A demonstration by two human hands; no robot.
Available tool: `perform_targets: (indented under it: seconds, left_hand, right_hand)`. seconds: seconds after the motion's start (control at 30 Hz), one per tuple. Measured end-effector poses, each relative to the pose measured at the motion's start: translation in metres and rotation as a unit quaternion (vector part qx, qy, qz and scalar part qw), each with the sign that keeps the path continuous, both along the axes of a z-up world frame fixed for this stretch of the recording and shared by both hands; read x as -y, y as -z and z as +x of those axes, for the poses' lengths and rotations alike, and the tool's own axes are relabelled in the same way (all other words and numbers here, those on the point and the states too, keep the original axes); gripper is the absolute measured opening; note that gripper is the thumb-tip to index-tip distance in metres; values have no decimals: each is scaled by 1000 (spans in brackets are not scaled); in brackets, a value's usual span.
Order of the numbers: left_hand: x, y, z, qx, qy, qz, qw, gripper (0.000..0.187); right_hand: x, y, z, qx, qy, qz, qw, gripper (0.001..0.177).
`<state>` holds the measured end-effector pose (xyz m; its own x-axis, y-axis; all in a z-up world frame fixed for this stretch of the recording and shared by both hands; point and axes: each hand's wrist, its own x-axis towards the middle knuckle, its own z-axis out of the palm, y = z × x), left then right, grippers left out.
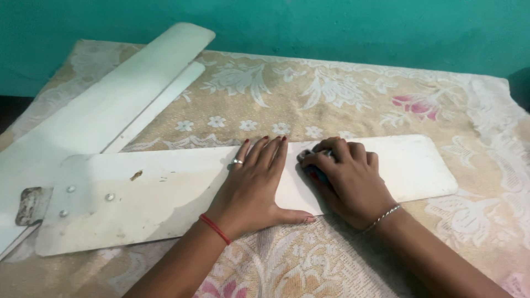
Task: The person scrubs a white ceiling fan blade with a small abrasive sponge on a patterned cloth-covered surface. They hold the blade steady with one hand while scrubbing the surface and edges, then flip the blade to clean the other side.
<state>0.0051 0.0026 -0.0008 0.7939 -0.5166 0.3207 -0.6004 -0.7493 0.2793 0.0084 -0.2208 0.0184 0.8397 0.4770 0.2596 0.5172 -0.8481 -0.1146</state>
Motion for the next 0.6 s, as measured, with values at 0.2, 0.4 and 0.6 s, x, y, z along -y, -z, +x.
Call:
perform_targets:
  seconds: [0.2, 0.4, 0.6]
  left_hand:
    - [0, -3, -1, -36, -9, 12, 999, 144]
    - [0, -3, 1, -31, -2, 8, 999, 142]
    - [1, -3, -1, -16, -3, 11, 1000, 140]
  right_hand:
    - [44, 1, 27, -90, 183, -46, 978, 32]
    - [105, 13, 52, 3, 266, -35, 963, 39]
    - [69, -3, 21, 22, 118, 58, 991, 37]
